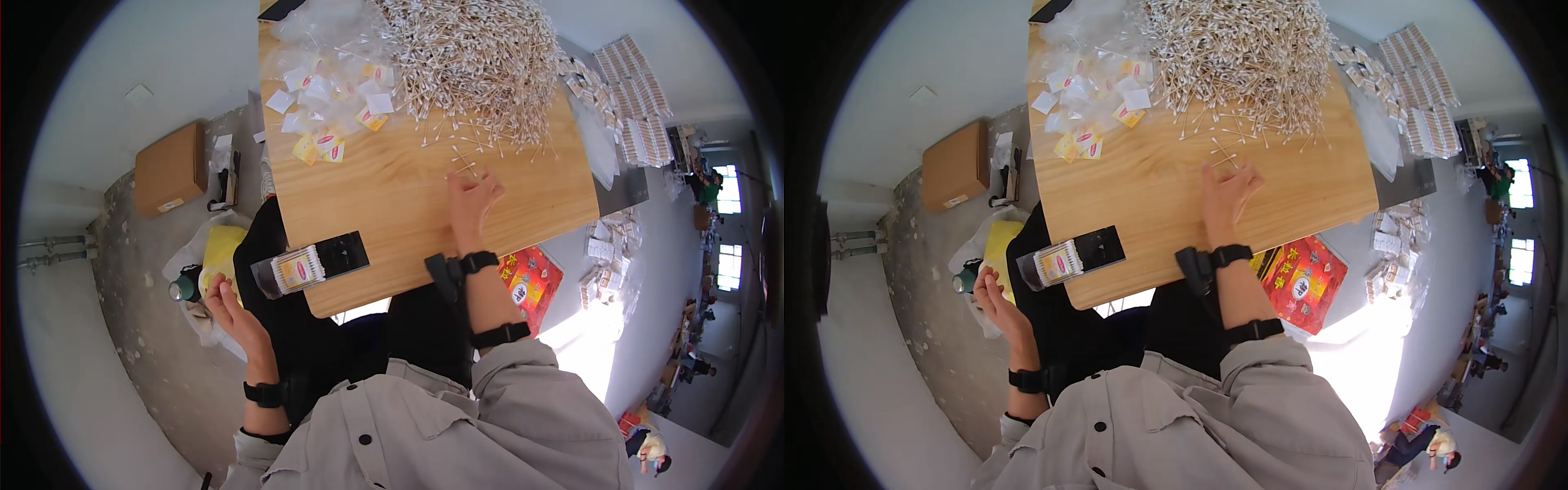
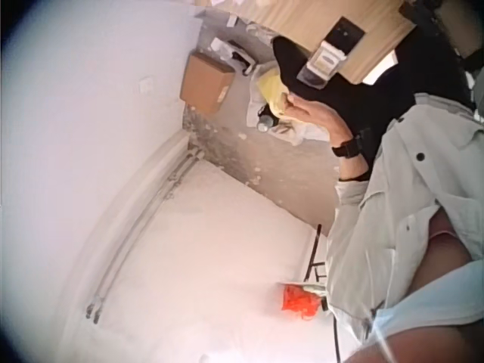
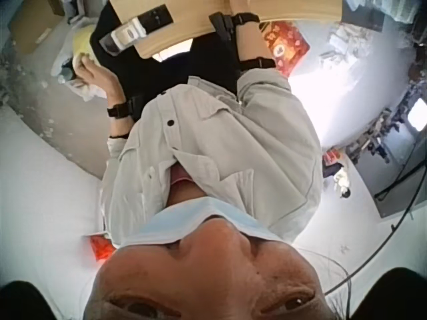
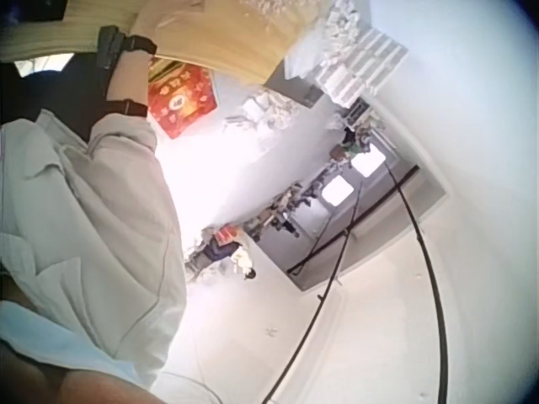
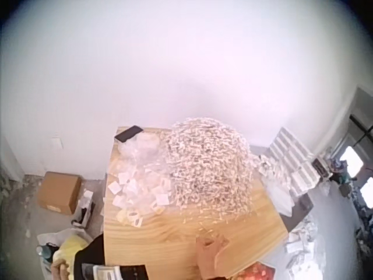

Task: The person gathers loose cotton swabs from a pile on a wooden table and arranges them into neat rows. They then place these rows into a small plastic wrapper, fold the wrapper to seal it, and set the finished package aside. The process is repeated multiple times throughout the video.

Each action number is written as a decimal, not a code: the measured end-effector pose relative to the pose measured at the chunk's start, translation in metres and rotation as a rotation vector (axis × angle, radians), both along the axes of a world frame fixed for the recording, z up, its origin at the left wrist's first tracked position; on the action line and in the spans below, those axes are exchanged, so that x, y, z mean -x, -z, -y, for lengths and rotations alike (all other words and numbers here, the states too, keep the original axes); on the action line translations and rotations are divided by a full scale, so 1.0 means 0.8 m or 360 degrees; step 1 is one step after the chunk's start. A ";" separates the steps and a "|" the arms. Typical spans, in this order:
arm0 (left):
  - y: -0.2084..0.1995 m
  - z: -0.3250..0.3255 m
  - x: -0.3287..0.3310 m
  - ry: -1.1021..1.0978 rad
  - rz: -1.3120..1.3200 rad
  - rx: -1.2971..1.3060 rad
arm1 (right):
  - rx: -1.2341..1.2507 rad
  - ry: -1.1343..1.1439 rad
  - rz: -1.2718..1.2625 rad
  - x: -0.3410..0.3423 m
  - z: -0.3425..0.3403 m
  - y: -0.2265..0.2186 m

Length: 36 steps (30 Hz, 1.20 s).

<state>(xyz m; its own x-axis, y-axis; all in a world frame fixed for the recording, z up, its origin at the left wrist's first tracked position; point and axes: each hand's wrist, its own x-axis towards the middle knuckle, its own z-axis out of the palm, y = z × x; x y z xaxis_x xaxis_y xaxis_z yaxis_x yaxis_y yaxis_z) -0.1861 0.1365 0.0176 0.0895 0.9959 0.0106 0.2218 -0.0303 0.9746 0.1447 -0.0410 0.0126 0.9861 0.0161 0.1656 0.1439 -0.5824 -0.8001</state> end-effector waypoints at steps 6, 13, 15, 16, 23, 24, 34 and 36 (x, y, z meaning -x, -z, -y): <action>-0.073 0.070 -0.085 0.0927 -0.0195 -0.0589 | 0.0462 -0.0511 -0.0192 -0.073 0.033 0.009; -0.032 0.156 -0.199 0.1735 -0.0541 -0.0840 | 0.0273 -0.0678 -0.0141 -0.005 0.019 0.008; -0.019 0.165 -0.219 0.1785 -0.0681 -0.0926 | 0.0150 -0.0720 -0.0220 0.012 0.015 0.003; -0.015 0.166 -0.226 0.1770 -0.0723 -0.0947 | 0.0198 -0.0767 -0.0184 0.015 0.016 0.003; -0.004 0.147 -0.226 0.1861 -0.1004 -0.1160 | -0.0267 -0.0986 -0.0693 -0.033 0.046 0.015; -0.006 0.144 -0.222 0.1830 -0.1016 -0.1121 | -0.0243 -0.1023 -0.0719 -0.039 0.045 0.008; -0.013 0.114 -0.292 0.1621 -0.0852 -0.1301 | 0.0234 -0.1274 -0.0107 -0.040 0.047 -0.005; -0.008 0.107 -0.311 0.1607 -0.0780 -0.1345 | 0.0316 -0.1197 -0.0050 -0.037 0.059 -0.009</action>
<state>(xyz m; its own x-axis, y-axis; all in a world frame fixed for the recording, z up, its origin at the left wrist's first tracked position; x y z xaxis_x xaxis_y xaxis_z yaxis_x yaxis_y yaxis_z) 0.0625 0.0512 0.0241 0.9220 0.2092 0.3257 0.0602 -0.9086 0.4133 0.1743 -0.0878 0.0197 0.7024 0.7091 0.0614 0.5359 -0.4702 -0.7012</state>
